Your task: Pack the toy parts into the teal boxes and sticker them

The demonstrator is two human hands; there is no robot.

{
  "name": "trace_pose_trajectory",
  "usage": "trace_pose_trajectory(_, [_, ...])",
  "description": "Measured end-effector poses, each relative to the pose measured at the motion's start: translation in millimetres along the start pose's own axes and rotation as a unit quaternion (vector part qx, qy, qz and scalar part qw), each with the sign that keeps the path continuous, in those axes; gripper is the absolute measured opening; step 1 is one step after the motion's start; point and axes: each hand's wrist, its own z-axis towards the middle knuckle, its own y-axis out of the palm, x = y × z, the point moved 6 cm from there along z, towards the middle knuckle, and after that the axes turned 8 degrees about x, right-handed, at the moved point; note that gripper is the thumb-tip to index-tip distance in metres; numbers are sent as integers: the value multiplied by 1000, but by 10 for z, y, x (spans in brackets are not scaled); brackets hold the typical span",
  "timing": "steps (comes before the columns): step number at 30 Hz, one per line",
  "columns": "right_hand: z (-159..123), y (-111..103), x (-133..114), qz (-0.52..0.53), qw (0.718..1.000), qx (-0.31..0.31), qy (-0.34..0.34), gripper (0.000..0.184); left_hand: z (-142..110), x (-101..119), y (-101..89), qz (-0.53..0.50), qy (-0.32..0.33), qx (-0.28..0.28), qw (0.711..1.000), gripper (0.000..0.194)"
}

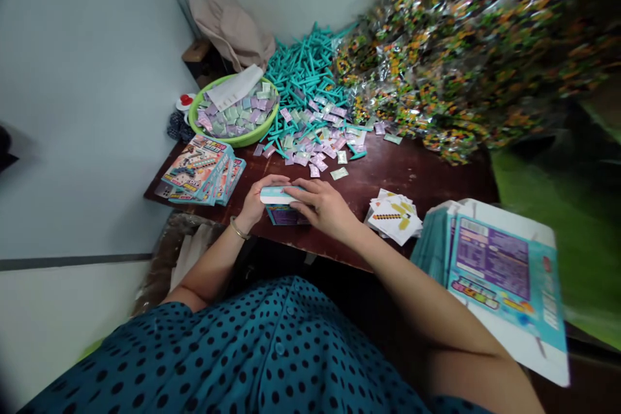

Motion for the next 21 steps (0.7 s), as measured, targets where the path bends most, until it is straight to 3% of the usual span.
trace_pose_trajectory(6, [48, 18, -16, 8, 997, 49, 59, 33, -21, -53, -4, -40, 34, -22, 998, 46])
trace_pose_trajectory(11, [-1, -20, -50, -81, 996, 24, 9, 34, -87, 10, -54, -44, 123, -3, 991, 47])
trace_pose_trajectory(14, [-104, -34, -90, -96, 994, -8, -52, 34, -282, 140, -74, 84, 253, -12, 964, 41])
trace_pose_trajectory(17, [-141, -62, -72, -34, 998, -25, -50, 34, -487, 193, -24, 238, 361, -54, 900, 38])
trace_pose_trajectory(21, [-89, -32, -12, 23, 998, -45, -23, 34, -498, 172, -91, 281, 362, -41, 888, 42])
